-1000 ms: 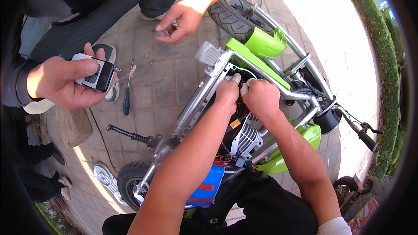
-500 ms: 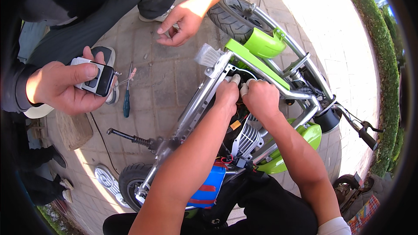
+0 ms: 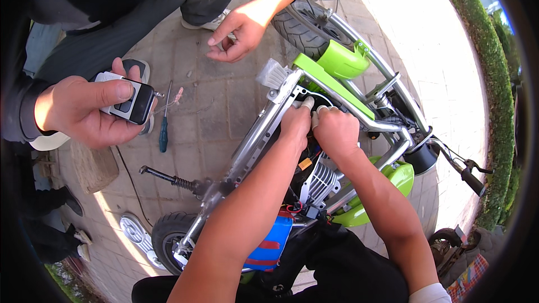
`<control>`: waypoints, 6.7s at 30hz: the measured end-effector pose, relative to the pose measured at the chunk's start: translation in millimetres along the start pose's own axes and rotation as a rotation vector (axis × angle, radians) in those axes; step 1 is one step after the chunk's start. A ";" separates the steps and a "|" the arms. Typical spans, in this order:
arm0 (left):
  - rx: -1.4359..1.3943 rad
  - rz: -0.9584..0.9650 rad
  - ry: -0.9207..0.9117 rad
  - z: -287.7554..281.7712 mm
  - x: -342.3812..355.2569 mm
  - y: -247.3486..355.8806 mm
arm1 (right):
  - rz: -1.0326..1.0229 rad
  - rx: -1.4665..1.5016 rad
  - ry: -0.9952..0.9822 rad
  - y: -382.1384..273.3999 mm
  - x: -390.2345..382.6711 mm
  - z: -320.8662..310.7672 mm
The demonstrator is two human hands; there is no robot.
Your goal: The person works on the exposed wiring inside a green and silver scooter, connecting and adjusting wires near the motor and battery. Another person stands nearby holding a phone. The scooter remains on its side on a paved outdoor surface.
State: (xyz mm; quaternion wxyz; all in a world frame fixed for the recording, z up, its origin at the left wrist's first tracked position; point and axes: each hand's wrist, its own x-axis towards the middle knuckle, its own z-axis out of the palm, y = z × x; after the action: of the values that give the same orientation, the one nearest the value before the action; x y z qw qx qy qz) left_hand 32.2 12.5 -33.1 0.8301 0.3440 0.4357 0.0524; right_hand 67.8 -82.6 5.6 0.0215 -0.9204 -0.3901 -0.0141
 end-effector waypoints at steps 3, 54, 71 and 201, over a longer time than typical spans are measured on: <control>-0.007 -0.102 -0.004 -6.1 8.9 -2.7 | -0.041 -0.012 0.016 -3.2 -0.4 0.3; 0.500 0.111 -0.024 -7.1 5.4 0.5 | 0.317 0.968 -0.281 74.2 -210.1 -73.7; 0.387 -0.001 -0.147 -12.2 -0.7 13.1 | 0.171 0.927 -0.348 70.2 -169.1 -77.8; 1.200 0.888 0.008 -56.5 -17.3 -18.5 | -0.650 0.065 -0.005 46.2 43.7 -18.9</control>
State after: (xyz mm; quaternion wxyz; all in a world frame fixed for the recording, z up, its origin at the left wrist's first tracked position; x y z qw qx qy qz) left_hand -25.3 21.4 -54.4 0.3990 0.8813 0.2127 0.1372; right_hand 131.2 -84.4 25.0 0.0443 -0.7466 -0.6637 -0.0056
